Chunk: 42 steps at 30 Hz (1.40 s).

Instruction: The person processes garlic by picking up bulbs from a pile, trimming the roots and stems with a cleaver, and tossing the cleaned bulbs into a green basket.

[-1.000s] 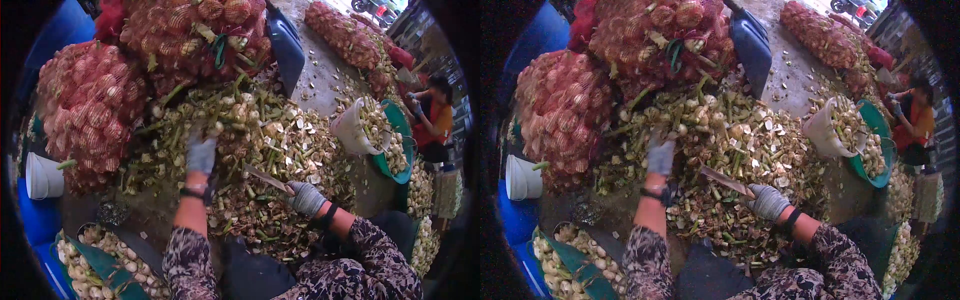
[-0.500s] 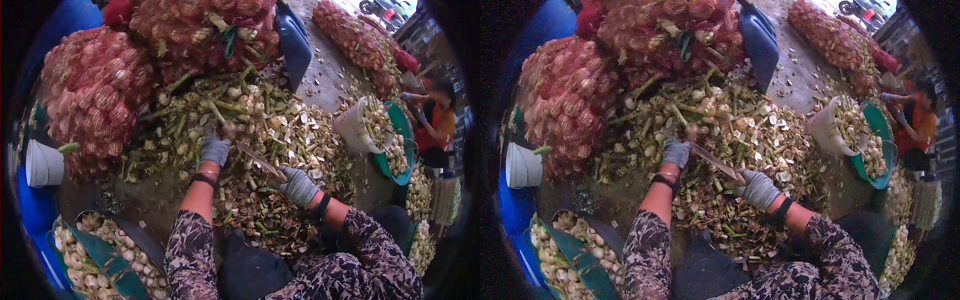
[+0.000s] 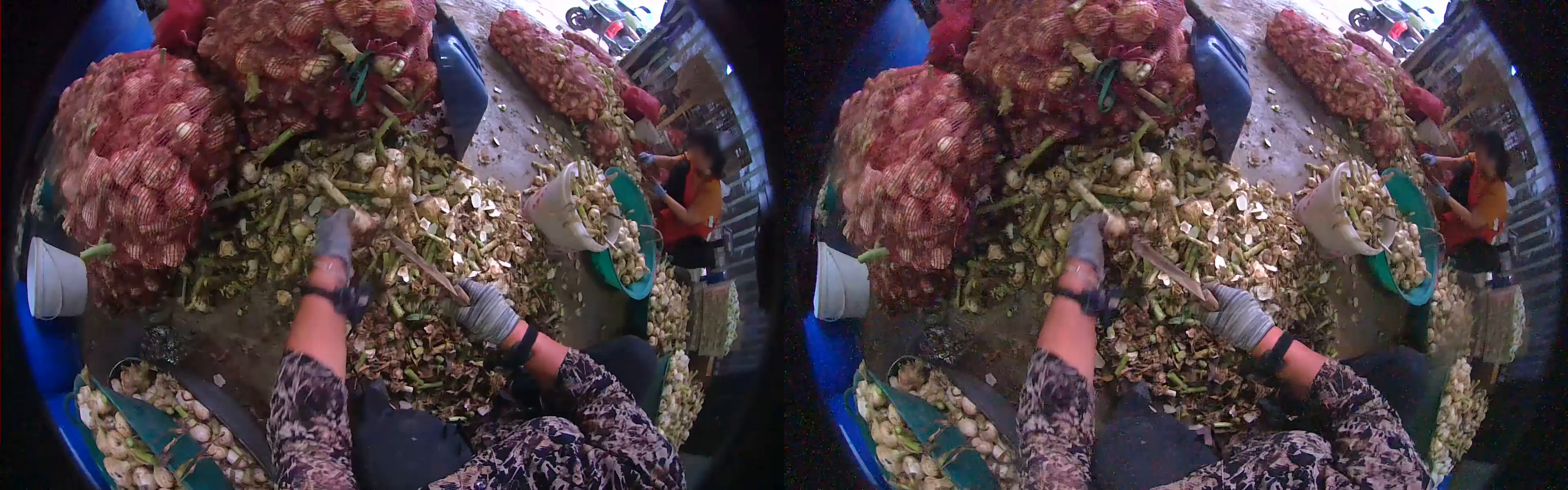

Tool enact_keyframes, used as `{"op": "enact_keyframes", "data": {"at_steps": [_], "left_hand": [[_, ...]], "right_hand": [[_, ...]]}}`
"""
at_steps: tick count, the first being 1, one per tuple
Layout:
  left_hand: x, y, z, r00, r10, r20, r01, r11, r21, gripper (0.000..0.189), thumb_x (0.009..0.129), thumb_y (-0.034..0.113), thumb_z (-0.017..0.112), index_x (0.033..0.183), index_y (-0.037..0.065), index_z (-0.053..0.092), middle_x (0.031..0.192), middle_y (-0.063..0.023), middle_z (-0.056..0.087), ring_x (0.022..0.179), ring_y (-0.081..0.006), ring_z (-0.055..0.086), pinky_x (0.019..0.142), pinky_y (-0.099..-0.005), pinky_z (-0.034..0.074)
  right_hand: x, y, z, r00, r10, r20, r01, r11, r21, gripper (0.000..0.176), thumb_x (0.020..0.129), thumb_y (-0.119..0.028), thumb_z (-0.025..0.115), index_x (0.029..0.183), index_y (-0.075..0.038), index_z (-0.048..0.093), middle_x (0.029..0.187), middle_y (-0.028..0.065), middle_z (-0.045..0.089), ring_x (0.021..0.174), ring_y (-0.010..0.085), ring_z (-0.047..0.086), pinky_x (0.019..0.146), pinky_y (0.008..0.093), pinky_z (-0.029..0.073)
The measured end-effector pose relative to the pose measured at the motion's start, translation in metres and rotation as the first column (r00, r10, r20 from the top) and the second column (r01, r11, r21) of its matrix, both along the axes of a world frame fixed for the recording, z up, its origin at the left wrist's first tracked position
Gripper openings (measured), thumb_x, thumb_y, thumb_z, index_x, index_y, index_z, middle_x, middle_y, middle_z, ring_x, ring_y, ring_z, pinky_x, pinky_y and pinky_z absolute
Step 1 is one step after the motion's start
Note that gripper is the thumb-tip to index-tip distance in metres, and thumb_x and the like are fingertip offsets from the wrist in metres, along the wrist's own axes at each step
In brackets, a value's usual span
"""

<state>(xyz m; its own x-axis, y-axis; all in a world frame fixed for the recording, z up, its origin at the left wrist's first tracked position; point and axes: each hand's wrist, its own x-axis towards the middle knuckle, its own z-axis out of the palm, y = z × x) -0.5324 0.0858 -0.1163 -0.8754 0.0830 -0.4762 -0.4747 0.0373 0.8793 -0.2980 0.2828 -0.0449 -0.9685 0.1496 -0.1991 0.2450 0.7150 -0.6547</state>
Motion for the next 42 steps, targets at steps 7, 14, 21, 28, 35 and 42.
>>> {"op": "enact_keyframes", "data": {"at_steps": [7, 14, 21, 28, 35, 42], "left_hand": [[0.135, -0.072, 0.038, 0.979, -0.176, 0.103, 0.075, 0.783, 0.618, 0.038, 0.095, 0.036, 0.060, 0.120, 0.007, 0.061, 0.115, -0.0037, 0.063, 0.104, -0.0171, 0.059, 0.093, -0.0350, 0.047], [0.193, -0.102, 0.068, 0.949, -0.307, -0.071, 0.311, 0.872, 0.378, 0.031, 0.092, 0.015, 0.067, 0.120, 0.004, 0.061, 0.112, -0.0059, 0.066, 0.098, -0.0158, 0.062, 0.091, -0.0304, 0.049], [0.196, -0.109, 0.071, 0.501, -0.759, -0.416, 0.695, 0.639, -0.330, 0.037, 0.089, 0.017, 0.069, 0.121, 0.002, 0.060, 0.113, -0.0126, 0.066, 0.098, -0.0241, 0.063, 0.088, -0.0366, 0.051], [0.207, -0.123, 0.065, 0.894, -0.345, -0.285, 0.415, 0.877, 0.240, 0.064, 0.081, 0.019, 0.078, 0.134, 0.004, 0.047, 0.122, -0.0085, 0.061, 0.105, -0.0204, 0.062, 0.094, -0.0344, 0.051], [0.211, -0.124, 0.028, 0.900, -0.316, -0.301, 0.378, 0.909, 0.175, 0.067, 0.075, 0.017, 0.083, 0.132, 0.004, 0.049, 0.125, -0.0111, 0.060, 0.112, -0.0217, 0.060, 0.097, -0.0368, 0.050], [0.216, -0.126, -0.012, 0.355, -0.685, -0.636, 0.232, 0.723, -0.650, 0.051, 0.090, 0.028, 0.068, 0.134, 0.007, 0.051, 0.127, -0.0086, 0.060, 0.115, -0.0247, 0.058, 0.102, -0.0398, 0.045]], "right_hand": [[-0.024, -0.040, 0.045, 0.967, 0.254, 0.022, -0.252, 0.966, -0.047, 0.030, 0.084, -0.025, 0.074, 0.107, -0.009, 0.065, 0.088, 0.0146, 0.068, 0.078, 0.0247, 0.068, 0.071, 0.0356, 0.052], [-0.030, -0.030, 0.000, 0.884, 0.396, 0.249, -0.410, 0.912, 0.006, 0.038, 0.083, -0.038, 0.068, 0.107, -0.009, 0.063, 0.093, 0.0190, 0.068, 0.089, 0.0402, 0.065, 0.075, 0.0439, 0.053], [-0.017, -0.074, 0.049, 0.983, 0.178, -0.047, -0.183, 0.912, -0.368, 0.055, 0.078, -0.045, 0.080, 0.111, -0.004, 0.062, 0.089, 0.0133, 0.068, 0.082, 0.0209, 0.064, 0.077, 0.0353, 0.051], [-0.024, -0.095, 0.001, 0.806, 0.086, 0.586, 0.539, 0.304, -0.786, 0.037, 0.087, -0.041, 0.074, 0.105, -0.011, 0.063, 0.074, -0.0008, 0.059, 0.057, 0.0107, 0.053, 0.050, 0.0265, 0.041], [-0.004, -0.117, -0.044, 0.929, 0.324, -0.178, -0.364, 0.887, -0.284, 0.031, 0.092, -0.039, 0.066, 0.099, -0.009, 0.060, 0.077, 0.0056, 0.062, 0.060, 0.0249, 0.057, 0.056, 0.0386, 0.048], [-0.003, -0.078, 0.056, 0.905, 0.410, 0.113, -0.417, 0.908, 0.040, 0.036, 0.078, -0.019, 0.072, 0.112, -0.009, 0.062, 0.087, 0.0142, 0.066, 0.082, 0.0355, 0.065, 0.072, 0.0406, 0.053]]}}
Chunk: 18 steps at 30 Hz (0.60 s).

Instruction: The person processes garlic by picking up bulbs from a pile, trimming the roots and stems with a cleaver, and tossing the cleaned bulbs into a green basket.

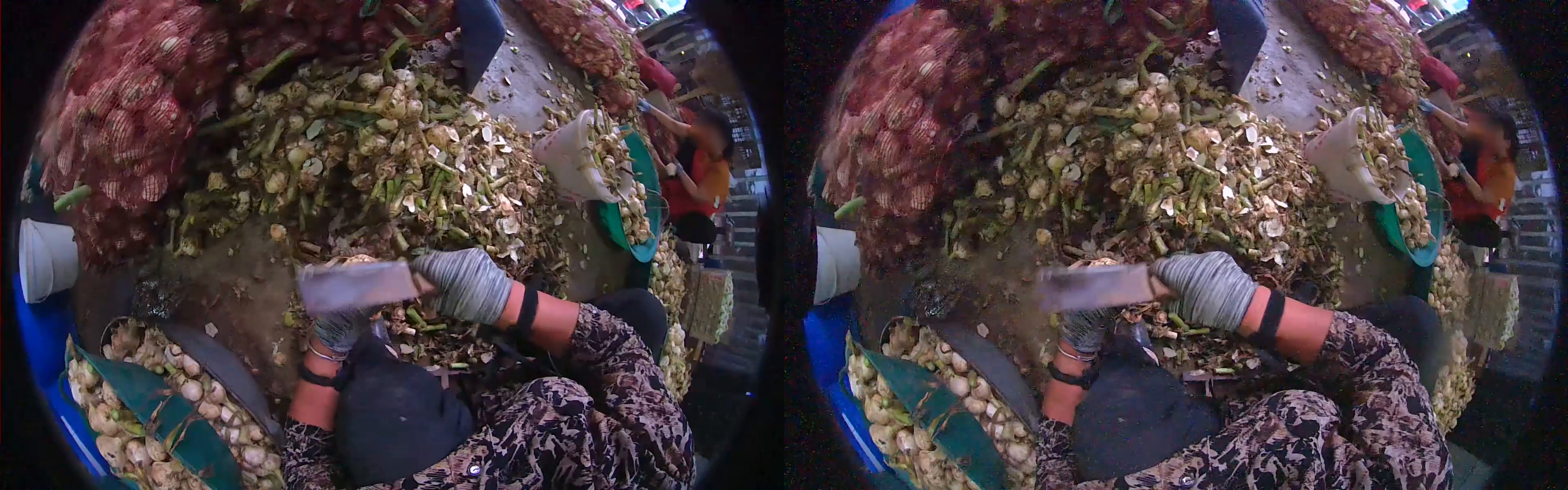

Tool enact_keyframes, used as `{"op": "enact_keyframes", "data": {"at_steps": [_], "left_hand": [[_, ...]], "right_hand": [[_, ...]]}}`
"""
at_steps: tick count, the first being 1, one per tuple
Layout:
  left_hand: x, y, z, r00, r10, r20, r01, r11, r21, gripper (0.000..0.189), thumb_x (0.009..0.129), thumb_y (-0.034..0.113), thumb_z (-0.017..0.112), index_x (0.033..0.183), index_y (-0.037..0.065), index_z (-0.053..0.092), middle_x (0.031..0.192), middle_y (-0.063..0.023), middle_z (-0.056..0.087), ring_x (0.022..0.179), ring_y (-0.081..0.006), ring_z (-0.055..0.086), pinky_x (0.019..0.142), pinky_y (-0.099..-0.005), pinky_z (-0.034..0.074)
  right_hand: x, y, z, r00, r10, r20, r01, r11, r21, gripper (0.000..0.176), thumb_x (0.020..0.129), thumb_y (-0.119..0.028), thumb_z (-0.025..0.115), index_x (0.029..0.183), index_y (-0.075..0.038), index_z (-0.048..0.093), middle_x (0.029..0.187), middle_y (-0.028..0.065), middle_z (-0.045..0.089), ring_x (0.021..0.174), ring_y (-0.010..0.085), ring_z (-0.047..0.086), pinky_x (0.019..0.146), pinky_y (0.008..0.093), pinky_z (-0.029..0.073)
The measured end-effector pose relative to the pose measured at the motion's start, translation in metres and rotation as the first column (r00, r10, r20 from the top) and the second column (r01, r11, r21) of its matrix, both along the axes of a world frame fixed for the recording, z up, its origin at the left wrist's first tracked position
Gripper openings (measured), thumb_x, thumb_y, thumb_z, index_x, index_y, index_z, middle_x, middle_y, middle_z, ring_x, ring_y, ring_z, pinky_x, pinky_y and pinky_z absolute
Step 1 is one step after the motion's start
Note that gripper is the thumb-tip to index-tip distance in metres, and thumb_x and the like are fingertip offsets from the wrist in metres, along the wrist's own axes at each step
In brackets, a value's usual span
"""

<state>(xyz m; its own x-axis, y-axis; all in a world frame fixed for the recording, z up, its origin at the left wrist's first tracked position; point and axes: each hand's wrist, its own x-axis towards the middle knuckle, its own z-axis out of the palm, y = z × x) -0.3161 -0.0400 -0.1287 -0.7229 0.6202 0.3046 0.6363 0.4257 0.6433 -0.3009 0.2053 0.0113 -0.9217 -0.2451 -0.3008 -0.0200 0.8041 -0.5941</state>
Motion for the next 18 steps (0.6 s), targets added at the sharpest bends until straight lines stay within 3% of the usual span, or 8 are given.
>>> {"op": "enact_keyframes", "data": {"at_steps": [4, 6, 10, 12, 13, 16, 17, 18], "left_hand": [[0.008, -0.011, -0.022, 0.847, -0.061, 0.528, 0.029, 0.997, 0.069, 0.048, 0.101, 0.033, 0.049, 0.142, 0.008, 0.042, 0.141, -0.0107, 0.050, 0.123, -0.0239, 0.053, 0.108, -0.0403, 0.041], [0.012, -0.006, -0.028, 0.600, -0.259, 0.757, -0.232, 0.849, 0.475, 0.052, 0.101, 0.034, 0.049, 0.145, 0.008, 0.039, 0.143, -0.0112, 0.048, 0.127, -0.0238, 0.050, 0.109, -0.0402, 0.040], [0.015, -0.005, -0.015, 0.703, -0.147, 0.696, -0.143, 0.929, 0.341, 0.053, 0.101, 0.033, 0.050, 0.146, 0.007, 0.038, 0.142, -0.0112, 0.049, 0.126, -0.0241, 0.051, 0.108, -0.0392, 0.041], [0.037, -0.011, -0.053, 0.538, -0.173, 0.825, -0.401, 0.808, 0.431, 0.041, 0.098, 0.027, 0.056, 0.134, 0.007, 0.054, 0.124, -0.0088, 0.062, 0.114, -0.0226, 0.059, 0.099, -0.0379, 0.047], [0.047, -0.020, -0.091, 0.952, 0.000, 0.305, -0.023, 0.997, 0.072, 0.037, 0.095, 0.028, 0.057, 0.128, 0.010, 0.059, 0.120, -0.0058, 0.064, 0.109, -0.0228, 0.061, 0.095, -0.0366, 0.049], [0.031, -0.016, -0.035, 0.954, -0.069, 0.290, 0.065, 0.998, 0.022, 0.042, 0.098, 0.033, 0.056, 0.132, 0.009, 0.056, 0.126, -0.0083, 0.061, 0.113, -0.0220, 0.059, 0.099, -0.0388, 0.048], [-0.001, 0.006, 0.061, 0.981, -0.097, 0.170, 0.173, 0.834, -0.524, 0.038, 0.094, 0.032, 0.059, 0.125, 0.011, 0.060, 0.108, -0.0030, 0.065, 0.094, -0.0234, 0.063, 0.089, -0.0375, 0.051], [0.005, 0.020, 0.084, 0.903, 0.180, 0.391, -0.174, 0.983, -0.049, 0.041, 0.094, 0.035, 0.060, 0.126, 0.010, 0.058, 0.105, -0.0029, 0.063, 0.088, -0.0218, 0.061, 0.085, -0.0371, 0.051]], "right_hand": [[-0.001, -0.002, 0.012, 0.969, 0.244, 0.031, -0.246, 0.963, 0.109, 0.029, 0.080, -0.025, 0.070, 0.103, -0.009, 0.062, 0.084, 0.0141, 0.065, 0.081, 0.0356, 0.066, 0.067, 0.0434, 0.052], [0.001, -0.005, 0.005, 0.969, 0.236, 0.072, -0.244, 0.959, 0.143, 0.025, 0.081, -0.026, 0.067, 0.099, -0.009, 0.062, 0.081, 0.0147, 0.064, 0.079, 0.0356, 0.065, 0.065, 0.0454, 0.052], [0.002, -0.011, 0.005, 0.970, 0.212, 0.118, -0.229, 0.961, 0.154, 0.024, 0.081, -0.028, 0.066, 0.095, -0.009, 0.062, 0.082, 0.0152, 0.064, 0.079, 0.0358, 0.065, 0.065, 0.0462, 0.051], [0.005, -0.007, -0.007, 0.965, 0.257, 0.056, -0.263, 0.950, 0.170, 0.017, 0.081, -0.020, 0.064, 0.094, -0.010, 0.062, 0.078, 0.0132, 0.066, 0.077, 0.0356, 0.068, 0.062, 0.0472, 0.052], [0.008, -0.004, -0.013, 0.967, 0.251, 0.054, -0.256, 0.952, 0.169, 0.017, 0.081, -0.020, 0.064, 0.094, -0.010, 0.062, 0.078, 0.0132, 0.066, 0.077, 0.0356, 0.068, 0.062, 0.0472, 0.052], [0.003, 0.012, -0.038, 0.972, 0.233, -0.020, -0.222, 0.947, 0.233, 0.023, 0.081, -0.021, 0.065, 0.100, -0.009, 0.062, 0.082, 0.0138, 0.068, 0.081, 0.0358, 0.068, 0.064, 0.0480, 0.053], [0.006, 0.019, -0.050, 0.989, 0.142, -0.030, -0.132, 0.968, 0.213, 0.025, 0.082, -0.021, 0.064, 0.104, -0.010, 0.062, 0.084, 0.0145, 0.069, 0.082, 0.0364, 0.068, 0.066, 0.0481, 0.053], [0.007, 0.033, -0.063, 0.998, 0.046, -0.037, -0.038, 0.981, 0.191, 0.027, 0.084, -0.021, 0.063, 0.108, -0.011, 0.062, 0.086, 0.0152, 0.069, 0.083, 0.0370, 0.068, 0.067, 0.0483, 0.053]]}}
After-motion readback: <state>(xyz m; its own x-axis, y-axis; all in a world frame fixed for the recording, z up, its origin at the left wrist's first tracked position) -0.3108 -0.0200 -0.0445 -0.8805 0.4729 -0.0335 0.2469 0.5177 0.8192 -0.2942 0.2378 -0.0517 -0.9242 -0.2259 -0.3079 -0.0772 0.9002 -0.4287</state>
